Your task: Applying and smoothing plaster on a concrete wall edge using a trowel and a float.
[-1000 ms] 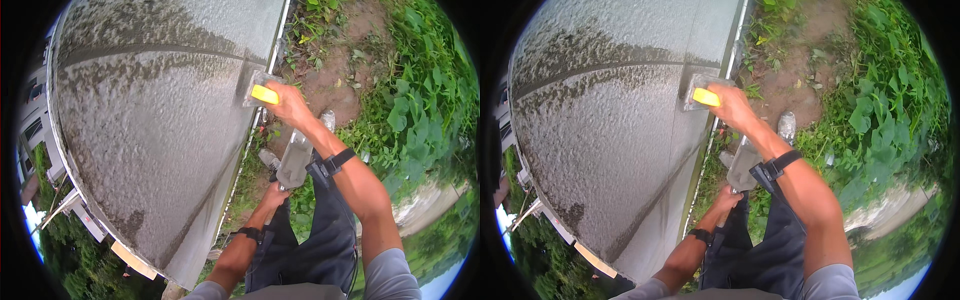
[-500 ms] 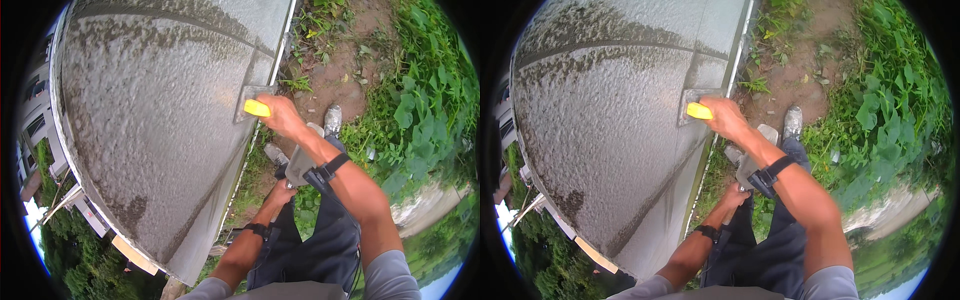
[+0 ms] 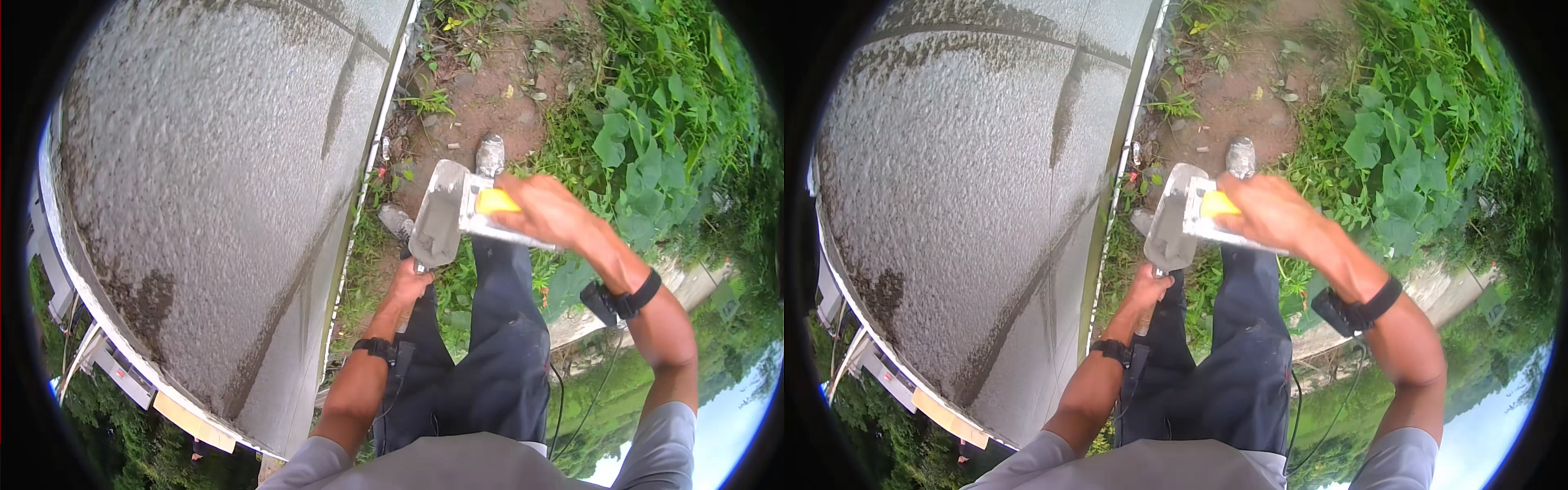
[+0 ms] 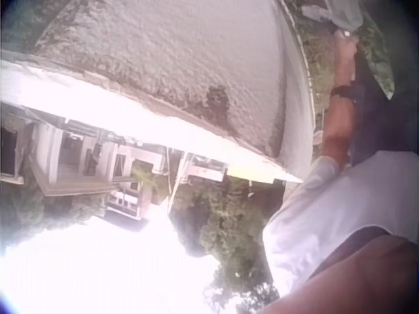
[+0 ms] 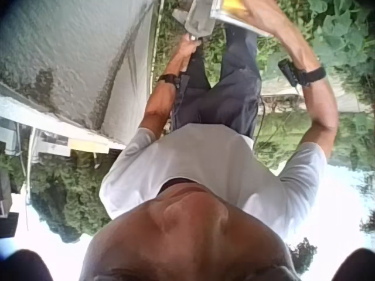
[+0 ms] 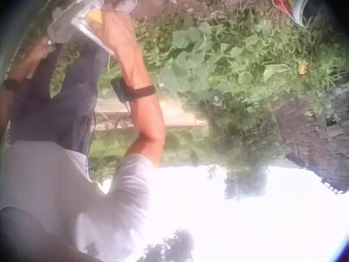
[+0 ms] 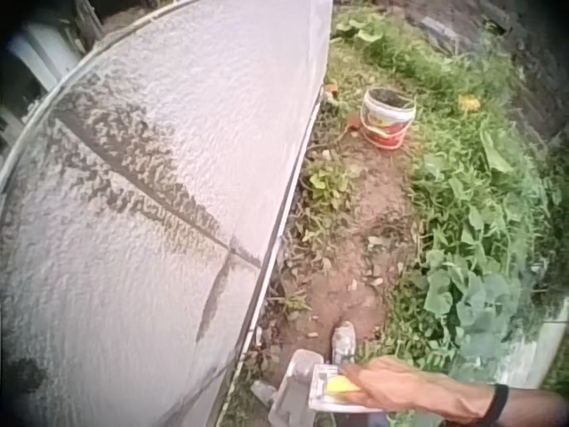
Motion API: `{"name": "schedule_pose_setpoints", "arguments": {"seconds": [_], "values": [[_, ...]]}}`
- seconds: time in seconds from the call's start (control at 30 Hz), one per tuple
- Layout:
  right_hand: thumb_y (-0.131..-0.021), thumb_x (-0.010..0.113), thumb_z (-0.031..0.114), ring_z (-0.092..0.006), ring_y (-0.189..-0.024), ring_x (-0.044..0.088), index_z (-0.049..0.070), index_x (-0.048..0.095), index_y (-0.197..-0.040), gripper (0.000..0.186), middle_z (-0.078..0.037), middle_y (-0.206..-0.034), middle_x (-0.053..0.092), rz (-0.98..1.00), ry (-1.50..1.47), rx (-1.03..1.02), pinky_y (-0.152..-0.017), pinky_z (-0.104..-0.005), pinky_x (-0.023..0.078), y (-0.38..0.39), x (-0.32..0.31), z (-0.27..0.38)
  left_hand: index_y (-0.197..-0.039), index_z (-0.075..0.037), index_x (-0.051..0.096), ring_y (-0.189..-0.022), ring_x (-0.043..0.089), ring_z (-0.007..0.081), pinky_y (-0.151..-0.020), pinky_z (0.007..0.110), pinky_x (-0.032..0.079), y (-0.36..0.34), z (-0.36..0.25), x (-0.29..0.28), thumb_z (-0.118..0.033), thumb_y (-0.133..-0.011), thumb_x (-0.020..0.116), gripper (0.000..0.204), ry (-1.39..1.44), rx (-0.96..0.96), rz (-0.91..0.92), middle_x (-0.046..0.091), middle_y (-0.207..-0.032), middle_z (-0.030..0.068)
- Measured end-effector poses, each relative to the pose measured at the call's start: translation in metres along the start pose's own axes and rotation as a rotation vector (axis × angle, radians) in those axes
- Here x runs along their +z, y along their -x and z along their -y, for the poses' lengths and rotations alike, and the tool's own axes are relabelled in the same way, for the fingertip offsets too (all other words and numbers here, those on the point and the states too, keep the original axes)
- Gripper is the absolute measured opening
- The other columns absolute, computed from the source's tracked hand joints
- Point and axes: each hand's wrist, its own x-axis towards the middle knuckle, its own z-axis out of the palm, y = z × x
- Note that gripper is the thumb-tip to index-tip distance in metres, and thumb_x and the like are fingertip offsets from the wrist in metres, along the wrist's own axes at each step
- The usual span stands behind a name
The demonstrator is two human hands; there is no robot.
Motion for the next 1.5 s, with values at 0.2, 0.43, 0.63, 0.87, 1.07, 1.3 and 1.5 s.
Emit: {"name": "schedule_pose_setpoints", "arguments": {"seconds": [0.2, 0.43, 0.63, 0.87, 1.07, 1.3, 1.5], "values": [[-0.091, 0.064, 0.028, -0.0466, -0.072, 0.064, -0.006, 0.053, -0.106, 0.039, -0.027, -0.074, 0.065, -0.102, -0.08, 0.188, -0.065, -0.0536, 0.05, 0.029, 0.094, 0.021, -0.094, 0.002, 0.059, -0.051, 0.053, 0.0122, -0.046, 0.03, 0.041, 0.01, -0.018, 0.004, -0.006, -0.083, 0.069, 0.017, 0.011, 0.034, -0.012, 0.058, -0.069, 0.0037], [-0.09, 0.062, 0.028, -0.0441, -0.074, 0.066, -0.01, 0.052, -0.113, 0.045, -0.027, -0.078, 0.067, -0.118, -0.102, 0.281, -0.068, -0.0531, 0.051, 0.008, 0.127, 0.029, -0.095, 0.001, 0.06, -0.051, 0.052, 0.0118, -0.047, 0.03, 0.042, 0.007, -0.023, 0.007, -0.007, -0.084, 0.067, 0.015, 0.028, 0.131, -0.073, 0.057, -0.068, 0.0024], [-0.087, 0.064, 0.026, -0.0432, -0.074, 0.067, -0.009, 0.058, -0.109, 0.042, -0.025, -0.079, 0.068, -0.071, 0.048, 0.238, -0.069, -0.0516, 0.053, 0.013, 0.118, 0.019, -0.103, 0.001, 0.061, -0.049, 0.049, 0.0094, -0.045, 0.029, 0.039, -0.004, -0.016, -0.001, 0.0, -0.081, 0.062, 0.022, 0.057, 0.093, -0.051, 0.055, -0.067, -0.0004], [-0.078, 0.069, 0.021, -0.0397, -0.082, 0.066, 0.002, 0.065, -0.106, 0.034, -0.024, -0.088, 0.068, -0.138, -0.33, 0.23, -0.074, -0.0469, 0.05, 0.025, 0.054, 0.021, -0.086, -0.005, 0.053, -0.049, 0.049, 0.0109, -0.044, 0.028, 0.041, -0.02, 0.003, -0.017, -0.003, -0.084, 0.068, 0.015, 0.223, 0.12, -0.113, 0.052, -0.063, 0.0009], [-0.076, 0.065, 0.01, -0.0443, -0.081, 0.062, 0.004, 0.054, -0.094, 0.022, -0.023, -0.082, 0.064, -0.359, -0.462, -0.163, -0.069, -0.0512, 0.046, -0.067, 0.074, 0.054, -0.088, -0.005, 0.053, -0.048, 0.05, 0.0123, -0.043, 0.028, 0.041, -0.013, 0.036, -0.018, -0.002, -0.083, 0.067, 0.015, 0.115, -0.044, -0.105, 0.053, -0.065, 0.0012], [-0.079, 0.066, 0.013, -0.0436, -0.074, 0.059, 0.006, 0.053, -0.091, 0.019, -0.019, -0.076, 0.06, -0.577, -0.455, -0.249, -0.063, -0.047, 0.045, -0.164, 0.109, 0.056, -0.088, -0.004, 0.053, -0.048, 0.053, 0.0139, -0.044, 0.03, 0.041, -0.01, 0.067, -0.004, -0.003, -0.082, 0.068, 0.016, -0.007, -0.051, 0.068, 0.055, -0.066, 0.0028], [-0.081, 0.064, 0.011, -0.0436, -0.077, 0.06, 0.007, 0.055, -0.091, 0.014, -0.018, -0.077, 0.061, -0.515, -0.467, -0.257, -0.065, -0.0475, 0.046, -0.2, 0.122, 0.055, -0.092, -0.003, 0.057, -0.05, 0.054, 0.0131, -0.044, 0.03, 0.042, -0.012, 0.076, 0.004, 0.0, -0.083, 0.065, 0.012, 0.08, -0.051, 0.059, 0.056, -0.069, 0.0024]]}}
